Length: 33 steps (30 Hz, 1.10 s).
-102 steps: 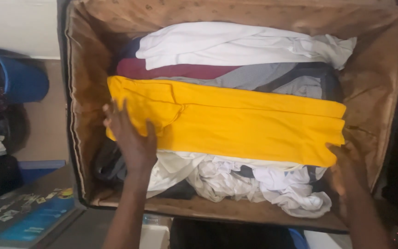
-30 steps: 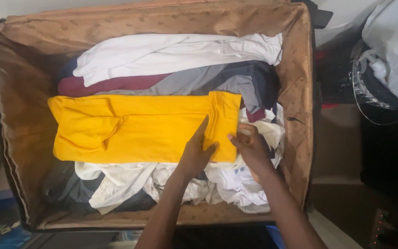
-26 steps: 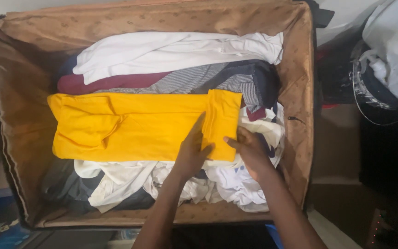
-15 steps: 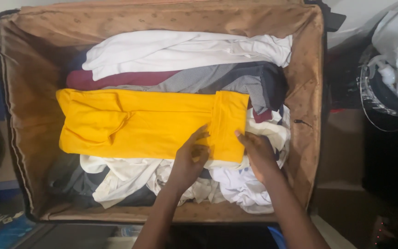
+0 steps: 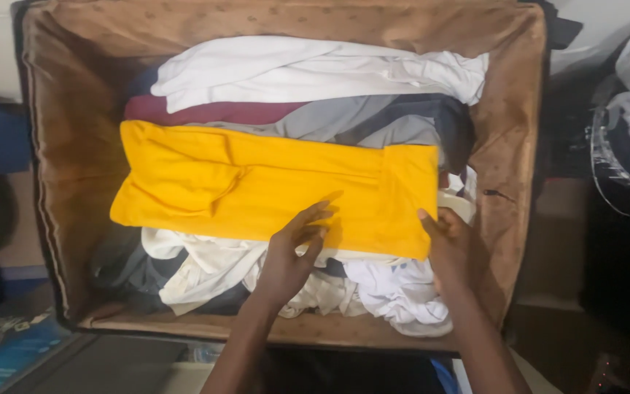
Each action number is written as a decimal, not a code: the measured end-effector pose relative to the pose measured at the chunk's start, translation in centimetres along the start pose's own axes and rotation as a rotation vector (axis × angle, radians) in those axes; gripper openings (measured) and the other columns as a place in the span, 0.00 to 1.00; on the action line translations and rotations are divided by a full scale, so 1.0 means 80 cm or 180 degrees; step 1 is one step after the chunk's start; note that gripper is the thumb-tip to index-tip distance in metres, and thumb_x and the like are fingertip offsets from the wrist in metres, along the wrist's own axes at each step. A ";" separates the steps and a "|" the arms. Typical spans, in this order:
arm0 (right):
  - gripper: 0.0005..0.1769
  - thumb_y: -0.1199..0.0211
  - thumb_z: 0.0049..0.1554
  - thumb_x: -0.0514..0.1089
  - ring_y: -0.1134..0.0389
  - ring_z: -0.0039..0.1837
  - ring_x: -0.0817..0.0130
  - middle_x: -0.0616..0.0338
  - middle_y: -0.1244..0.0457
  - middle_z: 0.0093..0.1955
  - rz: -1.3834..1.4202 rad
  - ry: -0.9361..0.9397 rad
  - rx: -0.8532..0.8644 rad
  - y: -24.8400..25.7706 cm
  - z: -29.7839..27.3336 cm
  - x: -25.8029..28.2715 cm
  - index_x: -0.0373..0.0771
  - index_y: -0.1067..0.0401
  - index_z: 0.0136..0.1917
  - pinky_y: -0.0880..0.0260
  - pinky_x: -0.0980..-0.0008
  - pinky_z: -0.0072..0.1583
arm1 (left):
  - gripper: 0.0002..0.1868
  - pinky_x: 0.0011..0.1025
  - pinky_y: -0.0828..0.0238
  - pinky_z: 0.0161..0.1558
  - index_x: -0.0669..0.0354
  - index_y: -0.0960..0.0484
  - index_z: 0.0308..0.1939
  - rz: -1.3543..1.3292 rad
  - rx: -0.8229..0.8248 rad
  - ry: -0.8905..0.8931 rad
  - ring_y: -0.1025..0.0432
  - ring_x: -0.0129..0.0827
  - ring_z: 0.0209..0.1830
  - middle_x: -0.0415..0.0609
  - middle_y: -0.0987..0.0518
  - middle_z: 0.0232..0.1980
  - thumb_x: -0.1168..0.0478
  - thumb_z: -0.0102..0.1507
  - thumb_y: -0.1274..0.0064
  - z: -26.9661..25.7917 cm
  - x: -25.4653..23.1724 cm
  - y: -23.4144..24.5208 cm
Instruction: Fold a yellow t-shirt and place it into a suitcase with other clothes.
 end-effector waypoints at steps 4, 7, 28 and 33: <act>0.15 0.36 0.61 0.44 0.32 0.47 0.77 0.59 0.30 0.48 -0.0214 0.0074 0.0040 -0.010 -0.016 0.024 0.33 0.27 0.59 0.34 0.78 0.50 | 0.26 0.30 0.27 0.61 0.60 0.27 0.69 0.0151 0.0111 0.0043 0.21 0.35 0.58 0.49 0.17 0.61 0.71 0.65 0.51 -0.005 -0.006 -0.007; 0.18 0.36 0.60 0.42 0.30 0.49 0.74 0.55 0.29 0.50 -0.0615 0.0282 0.0026 -0.025 -0.034 0.049 0.32 0.28 0.62 0.32 0.74 0.50 | 0.27 0.31 0.26 0.58 0.59 0.28 0.69 0.0426 0.0309 -0.0037 0.25 0.38 0.62 0.53 0.21 0.66 0.70 0.64 0.49 -0.007 -0.020 -0.034; 0.27 0.43 0.61 0.43 0.30 0.58 0.65 0.50 0.32 0.59 -0.0139 -0.0456 0.0940 -0.097 -0.046 0.019 0.42 0.37 0.73 0.27 0.66 0.56 | 0.30 0.35 0.21 0.49 0.57 0.40 0.74 -0.2136 -0.0026 0.1395 0.22 0.38 0.49 0.55 0.23 0.61 0.65 0.67 0.56 0.010 0.070 -0.034; 0.29 0.42 0.61 0.48 0.34 0.65 0.68 0.56 0.36 0.67 0.0212 -0.0545 0.1123 -0.112 -0.047 0.002 0.37 0.37 0.73 0.33 0.64 0.62 | 0.28 0.38 0.19 0.49 0.56 0.41 0.74 -0.2242 0.0064 0.1501 0.21 0.40 0.48 0.55 0.24 0.60 0.63 0.69 0.60 0.000 0.124 -0.037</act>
Point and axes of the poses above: each hand's wrist, its own z-axis towards the middle knuckle, its own y-axis out of the back of the hand, x = y × z, the point moved 7 cm from there along z, towards the middle knuckle
